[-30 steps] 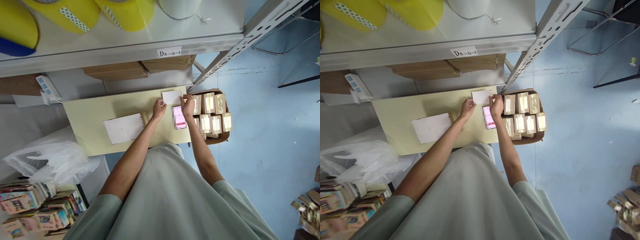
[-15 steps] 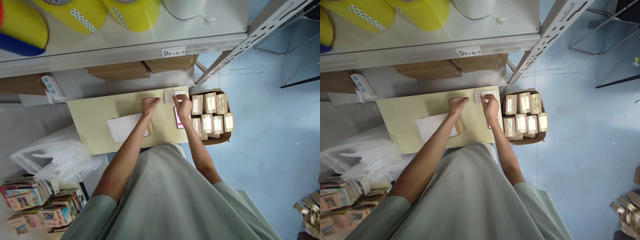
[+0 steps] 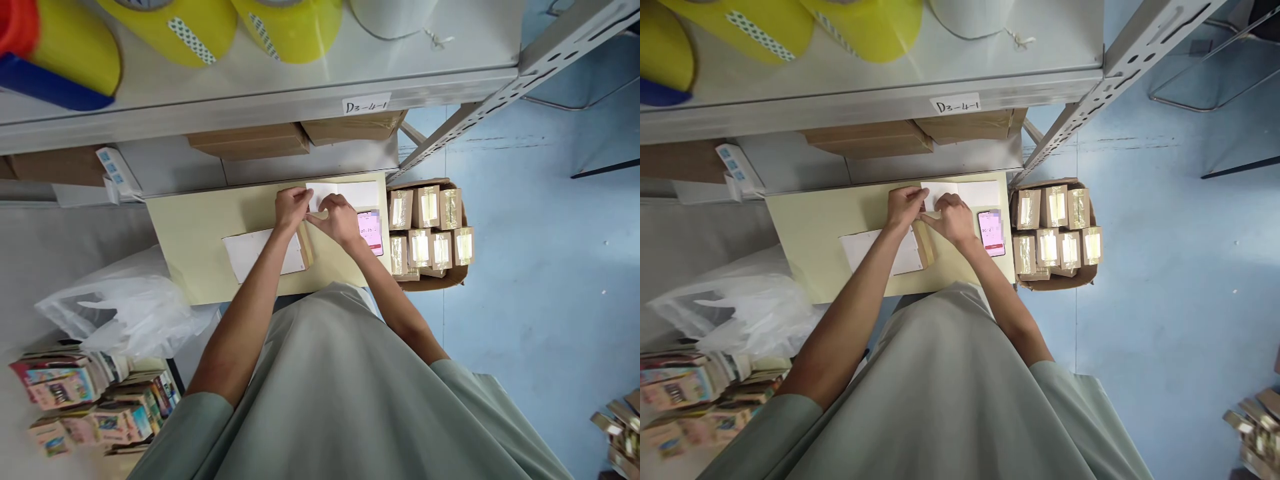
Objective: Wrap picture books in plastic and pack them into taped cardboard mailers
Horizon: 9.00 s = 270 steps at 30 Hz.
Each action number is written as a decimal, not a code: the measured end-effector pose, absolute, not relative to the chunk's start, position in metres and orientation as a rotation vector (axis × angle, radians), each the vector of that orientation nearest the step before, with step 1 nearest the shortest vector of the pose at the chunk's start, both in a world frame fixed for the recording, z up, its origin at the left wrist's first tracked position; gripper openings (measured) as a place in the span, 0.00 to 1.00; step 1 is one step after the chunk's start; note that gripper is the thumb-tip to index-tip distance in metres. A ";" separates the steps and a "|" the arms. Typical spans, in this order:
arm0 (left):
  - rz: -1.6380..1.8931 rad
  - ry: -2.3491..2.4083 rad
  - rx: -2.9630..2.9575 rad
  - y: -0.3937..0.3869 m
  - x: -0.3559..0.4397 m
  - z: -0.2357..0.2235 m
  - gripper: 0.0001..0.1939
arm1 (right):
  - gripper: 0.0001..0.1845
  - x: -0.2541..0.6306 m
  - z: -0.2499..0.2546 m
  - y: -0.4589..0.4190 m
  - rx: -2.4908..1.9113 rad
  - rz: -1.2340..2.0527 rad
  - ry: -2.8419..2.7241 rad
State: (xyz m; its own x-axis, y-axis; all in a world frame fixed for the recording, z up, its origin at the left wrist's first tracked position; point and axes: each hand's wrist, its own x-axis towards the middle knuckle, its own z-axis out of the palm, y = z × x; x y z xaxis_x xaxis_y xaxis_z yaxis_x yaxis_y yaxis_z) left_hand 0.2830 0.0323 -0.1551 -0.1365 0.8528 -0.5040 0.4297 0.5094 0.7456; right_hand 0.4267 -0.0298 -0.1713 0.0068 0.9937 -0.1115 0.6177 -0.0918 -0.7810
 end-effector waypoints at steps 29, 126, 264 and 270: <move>0.233 1.956 1.302 0.040 0.272 -0.165 0.15 | 0.37 0.470 -0.229 0.043 -2.263 1.505 -0.993; 0.878 1.182 0.952 -0.144 -0.146 0.012 0.12 | 0.16 0.151 0.056 -0.167 -1.440 0.891 -1.837; 0.718 1.723 0.809 -0.141 0.090 -0.135 0.14 | 0.26 0.335 -0.118 -0.150 -1.959 1.279 -1.258; 0.636 1.818 0.898 -0.131 0.089 -0.158 0.10 | 0.16 0.322 -0.126 -0.132 -2.189 1.184 -1.407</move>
State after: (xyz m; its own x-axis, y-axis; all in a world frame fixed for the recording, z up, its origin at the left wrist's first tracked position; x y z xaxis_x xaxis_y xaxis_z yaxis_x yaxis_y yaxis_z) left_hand 0.0887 -0.1311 -0.1576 -0.2538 0.8065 -0.5339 0.2974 0.5903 0.7504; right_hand 0.3224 -0.1321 -0.1258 0.1891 0.8543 -0.4841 0.6228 -0.4855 -0.6135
